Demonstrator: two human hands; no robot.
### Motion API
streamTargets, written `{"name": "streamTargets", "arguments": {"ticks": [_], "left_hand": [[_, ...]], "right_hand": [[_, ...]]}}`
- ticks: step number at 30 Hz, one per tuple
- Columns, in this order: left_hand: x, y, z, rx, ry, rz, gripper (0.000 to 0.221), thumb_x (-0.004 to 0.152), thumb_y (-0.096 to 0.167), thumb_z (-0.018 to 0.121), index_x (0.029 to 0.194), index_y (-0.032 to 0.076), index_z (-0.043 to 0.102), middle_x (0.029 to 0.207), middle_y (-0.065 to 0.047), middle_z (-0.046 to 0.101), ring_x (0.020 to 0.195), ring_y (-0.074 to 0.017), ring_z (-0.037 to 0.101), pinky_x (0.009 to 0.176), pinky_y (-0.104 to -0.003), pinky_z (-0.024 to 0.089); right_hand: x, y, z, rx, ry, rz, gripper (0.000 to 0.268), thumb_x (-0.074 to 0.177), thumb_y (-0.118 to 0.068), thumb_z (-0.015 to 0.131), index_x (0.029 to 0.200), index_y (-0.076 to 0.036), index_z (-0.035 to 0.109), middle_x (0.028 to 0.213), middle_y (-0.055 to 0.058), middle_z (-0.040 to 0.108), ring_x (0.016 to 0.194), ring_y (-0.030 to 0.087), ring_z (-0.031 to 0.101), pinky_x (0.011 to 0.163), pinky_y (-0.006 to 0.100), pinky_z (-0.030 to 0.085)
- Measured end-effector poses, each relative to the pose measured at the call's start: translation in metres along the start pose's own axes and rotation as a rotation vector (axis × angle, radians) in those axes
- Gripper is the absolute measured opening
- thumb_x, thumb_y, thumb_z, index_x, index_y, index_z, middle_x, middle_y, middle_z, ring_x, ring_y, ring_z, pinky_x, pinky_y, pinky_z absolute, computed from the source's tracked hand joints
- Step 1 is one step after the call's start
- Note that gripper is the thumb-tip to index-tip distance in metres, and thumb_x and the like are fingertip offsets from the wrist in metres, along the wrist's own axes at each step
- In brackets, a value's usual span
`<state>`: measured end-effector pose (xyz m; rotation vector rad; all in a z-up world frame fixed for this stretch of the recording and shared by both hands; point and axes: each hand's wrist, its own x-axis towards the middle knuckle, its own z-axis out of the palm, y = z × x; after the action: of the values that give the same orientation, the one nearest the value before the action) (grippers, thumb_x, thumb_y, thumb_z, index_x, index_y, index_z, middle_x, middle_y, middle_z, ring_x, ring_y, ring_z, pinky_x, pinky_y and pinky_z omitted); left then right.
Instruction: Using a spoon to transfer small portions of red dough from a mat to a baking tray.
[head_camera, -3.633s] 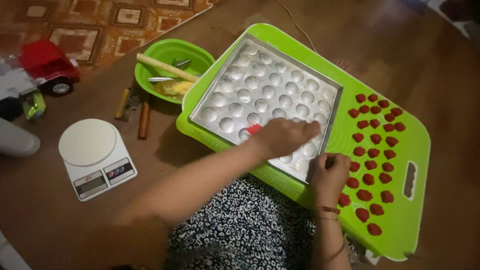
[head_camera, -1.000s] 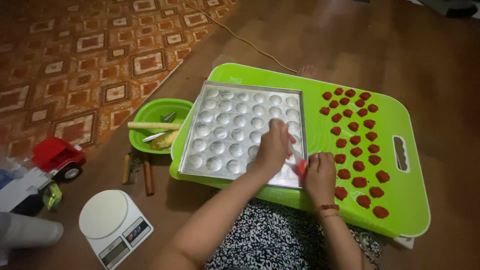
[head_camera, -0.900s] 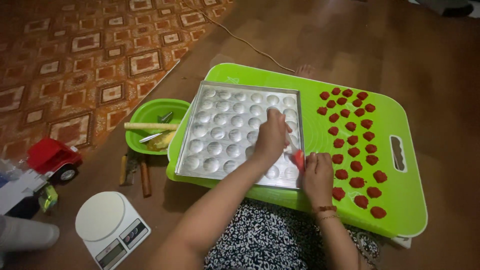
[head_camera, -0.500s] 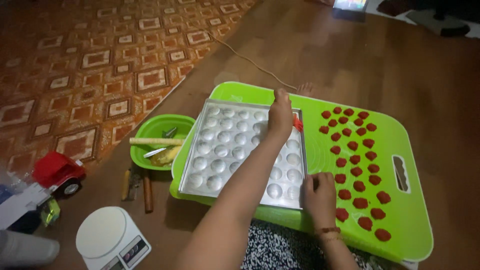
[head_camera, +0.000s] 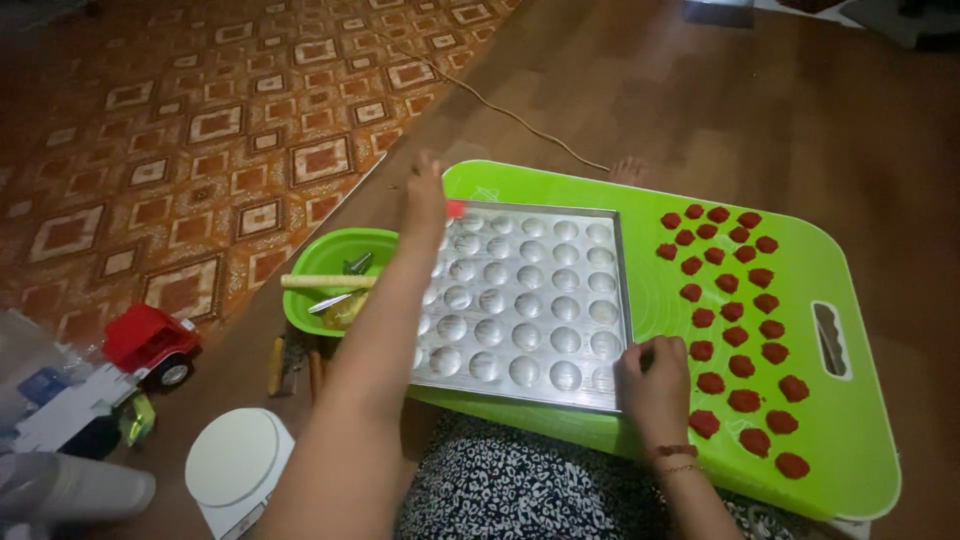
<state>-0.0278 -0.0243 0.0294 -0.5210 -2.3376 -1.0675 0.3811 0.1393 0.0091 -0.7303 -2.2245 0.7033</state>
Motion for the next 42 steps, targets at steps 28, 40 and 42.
{"name": "streamTargets", "arguments": {"ticks": [28, 40, 42], "left_hand": [[-0.037, 0.005, -0.025, 0.532, 0.096, 0.225, 0.043, 0.098, 0.020, 0.055, 0.138, 0.004, 0.055, 0.073, -0.016, 0.071, 0.065, -0.0279, 0.076, 0.053, -0.039, 0.062], [-0.168, 0.215, -0.047, -0.350, -0.446, -0.316, 0.052, 0.094, 0.052, 0.033, 0.115, 0.010, 0.054, 0.079, -0.007, 0.069, 0.080, -0.0317, 0.071, 0.074, -0.042, 0.057], [-0.146, 0.196, -0.109, -0.600, -0.738, -0.815, 0.089, 0.085, 0.084, 0.019, 0.114, 0.016, 0.069, 0.100, -0.007, 0.076, 0.109, -0.0316, 0.073, 0.099, -0.042, 0.055]], "right_hand": [[0.000, 0.000, -0.008, -0.012, -0.093, 0.048, 0.023, 0.095, -0.020, 0.063, 0.088, 0.002, 0.061, 0.093, 0.021, 0.056, 0.096, 0.044, 0.060, 0.086, 0.048, 0.049], [0.002, 0.033, 0.009, -0.058, -0.063, -0.002, 0.020, 0.096, -0.018, 0.065, 0.089, 0.000, 0.062, 0.091, 0.020, 0.056, 0.091, 0.044, 0.061, 0.082, 0.049, 0.049], [0.004, 0.038, 0.011, -0.061, -0.074, 0.022, 0.018, 0.097, -0.017, 0.065, 0.089, -0.001, 0.064, 0.091, 0.017, 0.056, 0.091, 0.042, 0.062, 0.082, 0.047, 0.049]]}}
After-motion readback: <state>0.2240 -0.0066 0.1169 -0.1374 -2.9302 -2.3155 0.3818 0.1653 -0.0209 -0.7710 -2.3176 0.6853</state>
